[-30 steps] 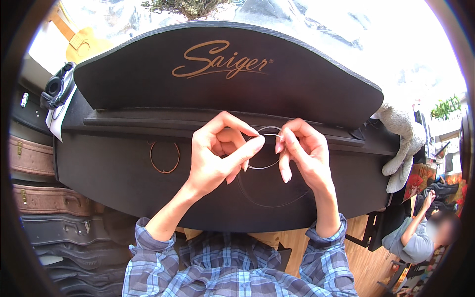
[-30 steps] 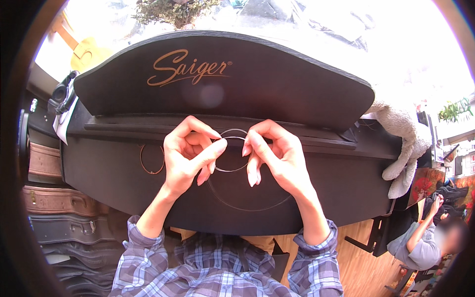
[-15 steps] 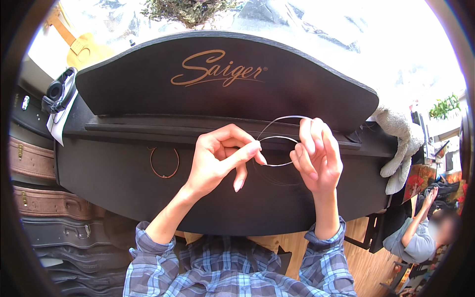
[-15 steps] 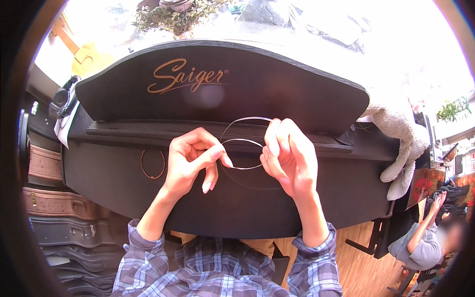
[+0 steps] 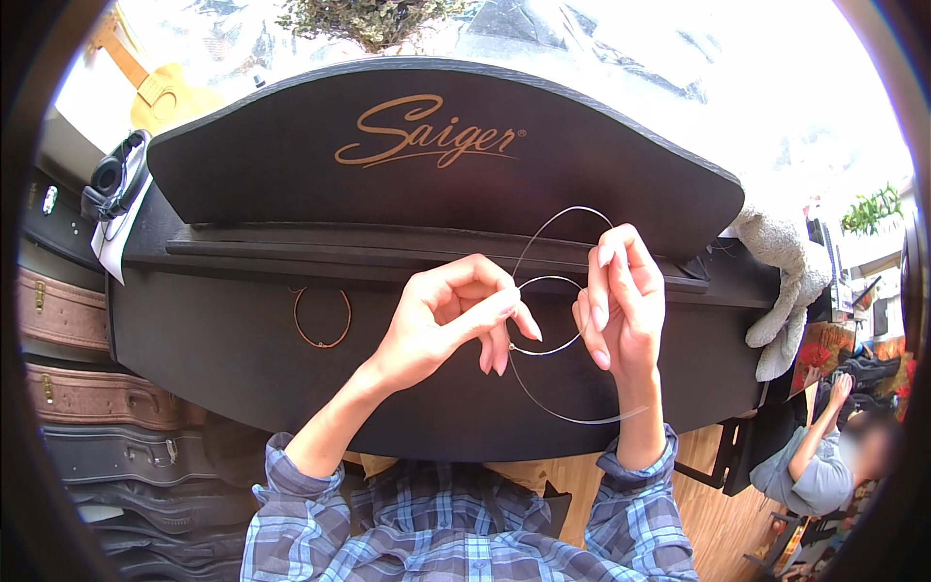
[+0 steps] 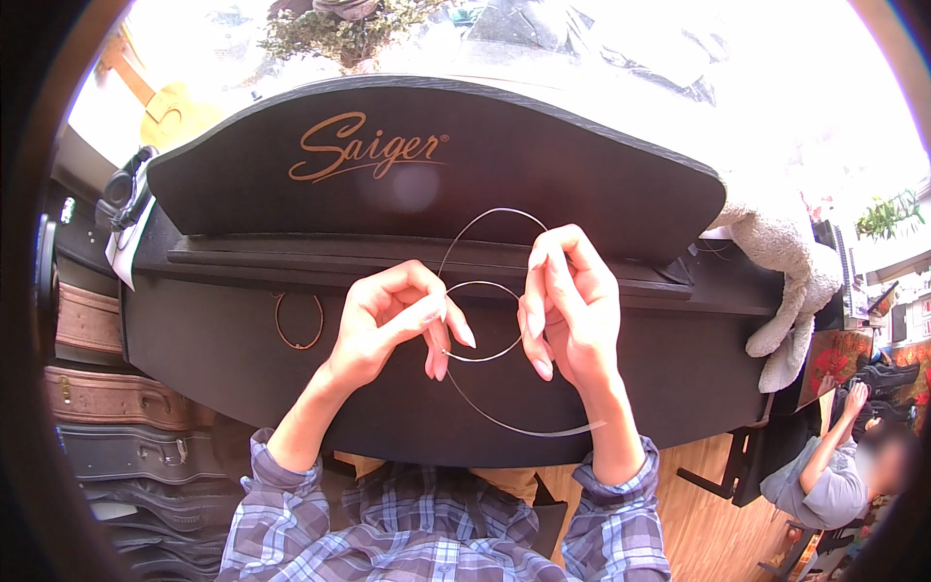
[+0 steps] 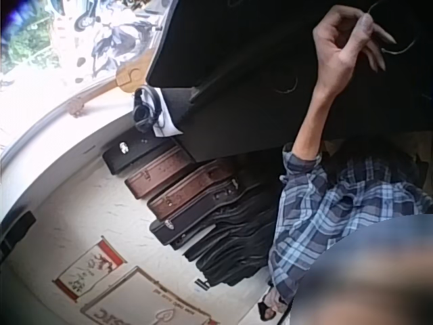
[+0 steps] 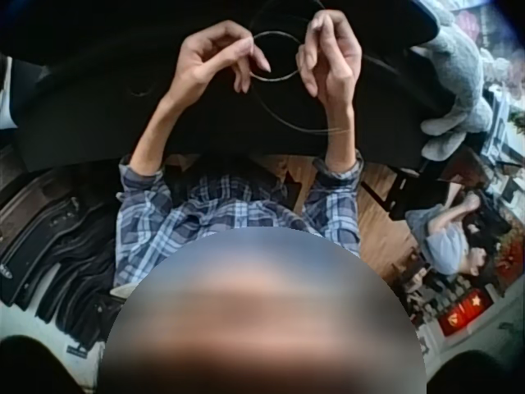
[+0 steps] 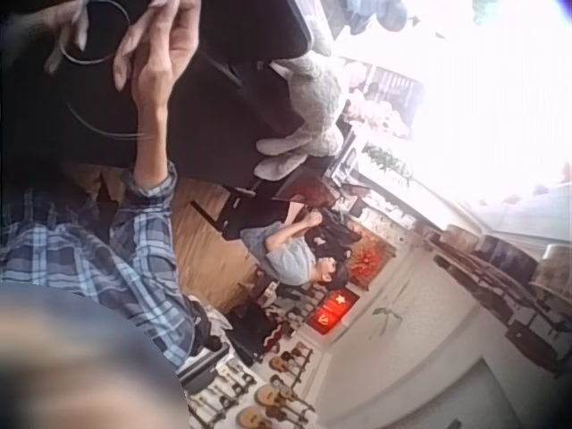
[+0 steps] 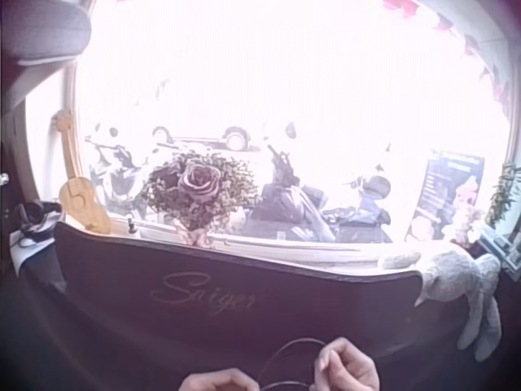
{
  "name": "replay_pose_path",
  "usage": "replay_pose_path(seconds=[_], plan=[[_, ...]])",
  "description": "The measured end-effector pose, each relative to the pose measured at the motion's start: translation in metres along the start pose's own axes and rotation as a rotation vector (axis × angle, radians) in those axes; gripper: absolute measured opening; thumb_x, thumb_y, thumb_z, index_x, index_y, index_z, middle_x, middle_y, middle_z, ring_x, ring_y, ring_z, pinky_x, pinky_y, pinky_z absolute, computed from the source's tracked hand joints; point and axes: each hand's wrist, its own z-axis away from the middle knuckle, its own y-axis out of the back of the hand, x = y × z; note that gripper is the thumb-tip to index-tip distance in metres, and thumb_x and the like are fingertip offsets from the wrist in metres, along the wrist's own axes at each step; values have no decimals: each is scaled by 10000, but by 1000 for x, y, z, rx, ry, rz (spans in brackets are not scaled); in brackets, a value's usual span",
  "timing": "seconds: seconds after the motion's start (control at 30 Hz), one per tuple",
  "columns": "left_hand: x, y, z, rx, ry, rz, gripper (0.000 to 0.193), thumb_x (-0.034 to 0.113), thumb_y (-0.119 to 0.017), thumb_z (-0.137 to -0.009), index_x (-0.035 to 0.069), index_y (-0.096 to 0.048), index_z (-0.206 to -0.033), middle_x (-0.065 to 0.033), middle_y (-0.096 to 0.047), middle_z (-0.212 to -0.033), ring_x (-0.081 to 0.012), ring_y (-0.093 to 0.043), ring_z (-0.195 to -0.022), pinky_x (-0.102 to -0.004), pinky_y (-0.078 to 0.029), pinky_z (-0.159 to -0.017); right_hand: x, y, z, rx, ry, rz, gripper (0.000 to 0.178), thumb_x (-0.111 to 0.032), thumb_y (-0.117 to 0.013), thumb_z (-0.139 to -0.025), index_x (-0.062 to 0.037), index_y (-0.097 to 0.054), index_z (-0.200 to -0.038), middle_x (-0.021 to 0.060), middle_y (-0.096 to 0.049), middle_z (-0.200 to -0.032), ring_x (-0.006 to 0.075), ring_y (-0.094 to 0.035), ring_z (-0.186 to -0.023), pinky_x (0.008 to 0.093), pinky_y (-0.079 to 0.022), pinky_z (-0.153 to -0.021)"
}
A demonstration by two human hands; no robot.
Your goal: The person ties a knot in a thin wire or string using both hands. They form loops, pull the ends through, and tighten the knot repeatedly over the course of the clip.
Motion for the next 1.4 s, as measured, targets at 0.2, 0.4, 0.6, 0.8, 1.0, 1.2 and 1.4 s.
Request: replay_pose_path(seconds=[0.2,0.4,0.6,0.8,1.0,1.2,1.4], plan=[[0,4,-1,-79,0,96,143,132,-566,-1018,-4,-601,-989,-155,-720,-879,-134,-648,-557,-235,-502,-508,2,2,-1,26,11,-48,163,-148,-375,-1085,-12,-453,-1040,82,-521,-624,147,-435,-304,240,-353,-272],[0,2,0,-112,-36,57,119,121,-580,-1009,18,-638,-996,-116,-717,-871,-101,-633,-590,-210,-471,-509,2,0,-2,36,-9,-21,174,-159,-377,-1084,-11,-453,-1033,88,-523,-623,184,-478,-311,273,-423,-278],[-2,5,0,-128,-81,-20,70,93,-627,-981,24,-638,-973,-89,-712,-865,-73,-610,-614,-203,-469,-543,-1,-3,0,100,-50,-60,229,-178,-377,-1078,-35,-426,-905,93,-499,-596,190,-461,-300,277,-386,-249],[-4,4,0,-22,-57,25,99,92,-626,-984,25,-608,-914,-75,-683,-815,-63,-570,-580,-212,-454,-541,1,5,2,15,101,105,346,-265,-308,-1104,-112,-379,-802,8,-409,-484,63,-252,-260,211,-211,-333],[-5,7,-1,32,-71,70,182,132,-567,-1023,31,-570,-872,-55,-631,-735,-68,-526,-517,-223,-438,-526,2,8,3,-31,118,106,362,-312,-296,-1111,-43,-481,-956,-4,-407,-453,63,-297,-280,208,-238,-327],[-3,7,0,-17,-42,197,202,140,-514,-1045,29,-567,-885,-59,-617,-717,-75,-524,-505,-223,-441,-521,-5,1,0,154,173,39,292,-239,-302,-1114,-39,-498,-1031,0,-426,-481,49,-270,-278,204,-241,-318],[-4,7,-1,-34,-104,166,196,135,-510,-1044,30,-551,-884,-58,-602,-723,-78,-500,-481,-233,-437,-483,-4,-3,2,280,277,-28,252,-217,-316,-1109,-38,-484,-1053,13,-434,-544,58,-223,-278,210,-229,-316]])
